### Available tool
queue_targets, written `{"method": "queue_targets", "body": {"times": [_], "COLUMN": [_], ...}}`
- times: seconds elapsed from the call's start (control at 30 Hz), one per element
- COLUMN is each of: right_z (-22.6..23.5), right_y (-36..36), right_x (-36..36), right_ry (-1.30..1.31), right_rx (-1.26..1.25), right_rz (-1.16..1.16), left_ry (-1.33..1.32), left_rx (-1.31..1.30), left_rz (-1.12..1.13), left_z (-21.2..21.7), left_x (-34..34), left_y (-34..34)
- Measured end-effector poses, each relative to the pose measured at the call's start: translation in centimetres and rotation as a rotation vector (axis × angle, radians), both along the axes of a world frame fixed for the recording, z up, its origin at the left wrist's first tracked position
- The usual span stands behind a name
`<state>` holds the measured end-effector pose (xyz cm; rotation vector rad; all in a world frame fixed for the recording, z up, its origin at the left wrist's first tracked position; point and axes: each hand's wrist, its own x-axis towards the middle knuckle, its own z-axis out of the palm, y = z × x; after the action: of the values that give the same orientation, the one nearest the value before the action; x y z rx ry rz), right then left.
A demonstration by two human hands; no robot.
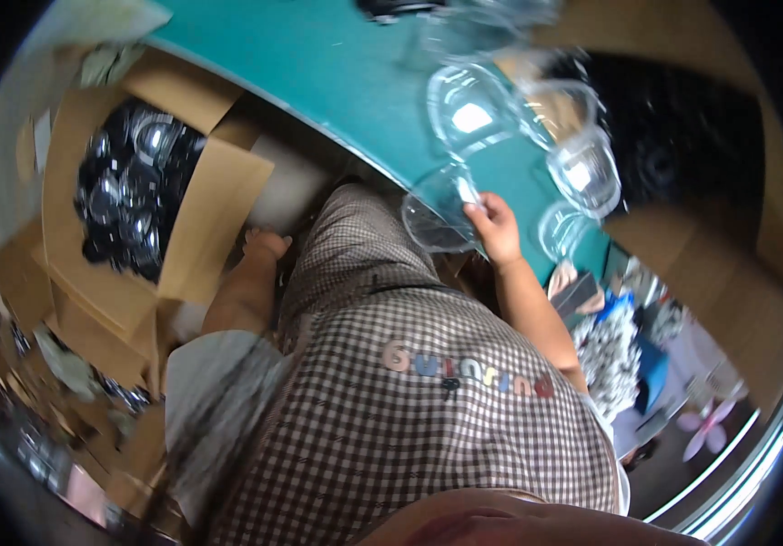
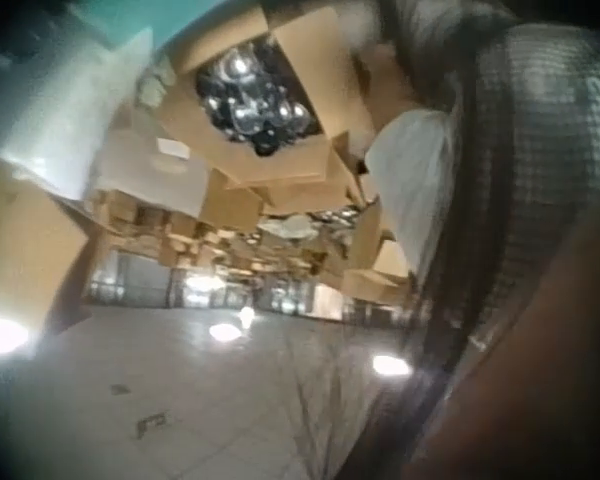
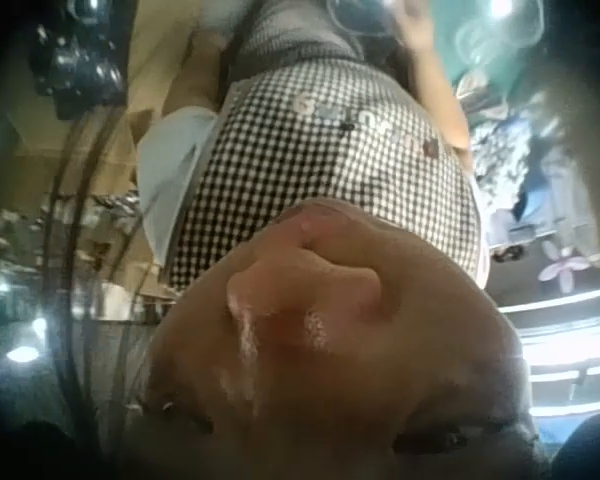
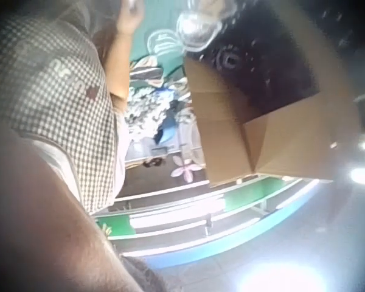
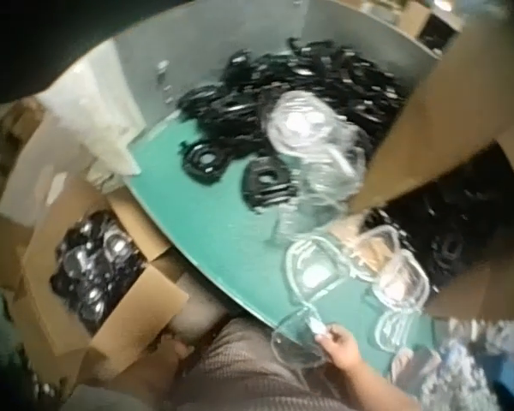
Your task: The person assembles lamp units by fitting clear plastic covers onto black housings by hand and placing the finished assemblies into a box. They also retrieve additional plastic covers from a storage box to restock the table.
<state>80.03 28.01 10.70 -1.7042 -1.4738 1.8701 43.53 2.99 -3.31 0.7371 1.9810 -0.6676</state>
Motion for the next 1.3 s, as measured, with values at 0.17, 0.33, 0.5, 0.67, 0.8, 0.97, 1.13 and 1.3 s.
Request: {"method": "queue_targets", "body": {"times": [0.17, 0.33, 0.5, 0.67, 0.8, 0.97, 1.13, 1.3], "right_z": [0.2, -1.2, -0.6, -1.2, -1.5, -1.7, -1.1, -2.4], "right_y": [2.1, 2.2, 2.9, 3.4, 4.0, 3.5, 2.6, 1.0], "right_x": [-1.7, -0.7, -0.3, 1.2, 0.2, 0.7, 0.2, 0.6], "right_ry": [-0.017, 0.037, 0.037, 0.058, 0.172, 0.261, 0.242, 0.253], "right_rx": [-0.151, -0.198, -0.248, -0.3, -0.318, -0.327, -0.224, 0.001], "right_rz": [0.148, 0.146, 0.196, 0.192, 0.143, 0.092, 0.036, 0.118], "left_ry": [-0.105, -0.458, -0.39, -0.267, -0.324, -0.508, -0.564, -0.053], "left_rx": [-0.223, -0.418, -0.423, -0.36, -0.358, -0.285, -0.428, 0.044], "left_rz": [0.156, 0.402, 0.563, 0.455, 0.42, 0.031, -0.284, -0.198], "left_z": [-5.3, -9.1, -7.6, -8.7, -9.7, -9.2, -4.9, -8.4], "left_x": [0.1, 2.2, 5.2, 7.5, 6.7, -0.6, -6.7, -6.1], "left_y": [-8.0, -12.2, -8.2, -9.8, -9.0, 1.3, 15.7, 11.8]}}
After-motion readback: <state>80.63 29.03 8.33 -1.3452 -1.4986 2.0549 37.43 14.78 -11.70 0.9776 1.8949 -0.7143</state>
